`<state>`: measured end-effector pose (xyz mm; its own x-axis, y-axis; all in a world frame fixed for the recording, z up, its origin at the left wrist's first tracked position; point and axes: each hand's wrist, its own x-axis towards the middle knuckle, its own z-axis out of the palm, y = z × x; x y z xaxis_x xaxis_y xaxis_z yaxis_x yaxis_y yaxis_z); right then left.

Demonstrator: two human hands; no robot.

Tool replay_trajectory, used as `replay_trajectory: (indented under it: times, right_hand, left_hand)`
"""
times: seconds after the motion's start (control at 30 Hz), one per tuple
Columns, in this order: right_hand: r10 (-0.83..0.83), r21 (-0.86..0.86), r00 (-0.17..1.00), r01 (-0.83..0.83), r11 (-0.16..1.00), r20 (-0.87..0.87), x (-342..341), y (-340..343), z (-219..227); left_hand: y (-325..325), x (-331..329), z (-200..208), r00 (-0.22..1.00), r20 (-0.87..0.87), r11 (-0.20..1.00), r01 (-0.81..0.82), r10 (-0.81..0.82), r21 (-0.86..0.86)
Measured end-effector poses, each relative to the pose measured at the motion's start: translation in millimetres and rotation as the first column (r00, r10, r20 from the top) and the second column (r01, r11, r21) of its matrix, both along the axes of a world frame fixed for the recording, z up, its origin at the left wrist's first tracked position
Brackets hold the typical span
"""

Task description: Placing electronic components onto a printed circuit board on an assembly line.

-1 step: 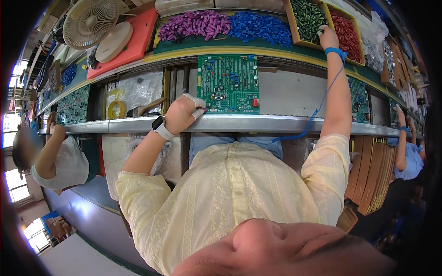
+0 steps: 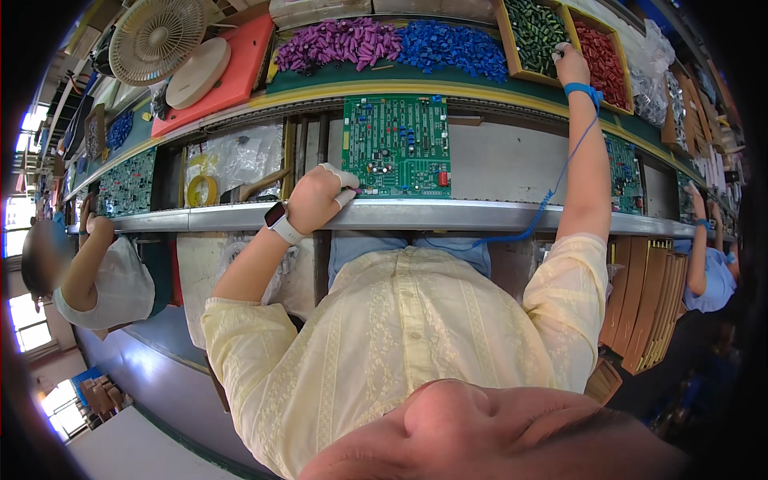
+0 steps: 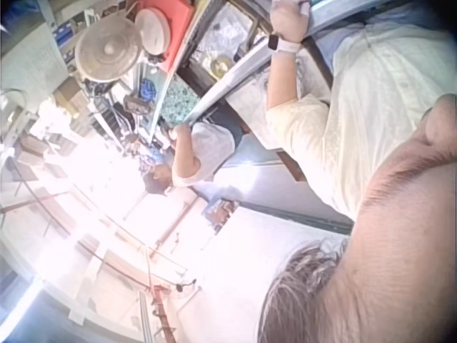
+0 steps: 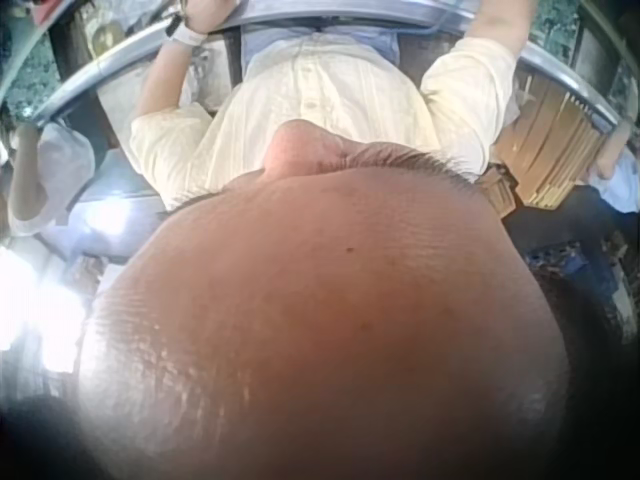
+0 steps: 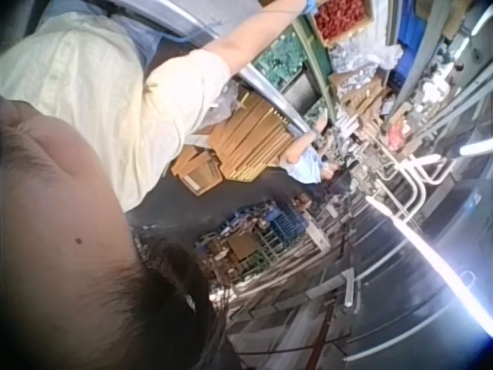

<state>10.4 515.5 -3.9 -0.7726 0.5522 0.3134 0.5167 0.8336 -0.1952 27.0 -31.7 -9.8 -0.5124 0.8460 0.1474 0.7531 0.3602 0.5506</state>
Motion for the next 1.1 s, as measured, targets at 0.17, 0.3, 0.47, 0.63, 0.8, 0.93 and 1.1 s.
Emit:
replay_trajectory:
  times: [0.17, 0.3, 0.47, 0.63, 0.8, 0.93, 1.1]
  right_hand:
    - [0.274, -0.033, 0.896, -0.304, 0.952, -0.348, 9.6, -53.7, 17.8]
    - [0.64, -0.236, 0.606, -0.787, 0.571, -0.471, 33.3, -182.3, 20.1]
    - [0.76, -0.366, 0.454, -0.88, 0.302, -0.464, 73.8, -270.5, 19.8]
    - [0.789, -0.45, 0.429, -0.865, 0.22, -0.439, 74.0, -292.8, 11.0]
    - [0.781, -0.515, 0.474, -0.825, 0.232, -0.407, 68.9, -291.4, -1.6]
    - [0.765, -0.512, 0.53, -0.801, 0.311, -0.365, 62.7, -289.3, -7.6]
    - [0.804, -0.426, 0.481, -0.846, 0.32, -0.35, 55.2, -288.4, -5.9]
  left_hand:
    - [5.5, -1.8, 3.8, 0.994, -0.084, 0.997, 0.073, -0.076, -0.038]
    - [13.8, -2.2, 31.3, 0.998, 0.061, 1.0, 0.006, -0.006, -0.004]
    - [48.0, -13.6, 26.3, 0.712, 0.701, 0.917, -0.249, -0.045, 0.312]
    - [62.7, -16.3, 17.8, 0.416, 0.901, 0.939, -0.245, -0.122, 0.24]
    - [51.6, -21.6, 7.2, 0.534, 0.843, 0.95, -0.227, -0.063, 0.215]
    - [38.9, -24.8, 0.9, 0.845, 0.521, 0.962, -0.229, 0.121, 0.147]
    - [44.2, -18.1, 8.7, 0.898, 0.406, 0.954, -0.254, 0.171, 0.159]
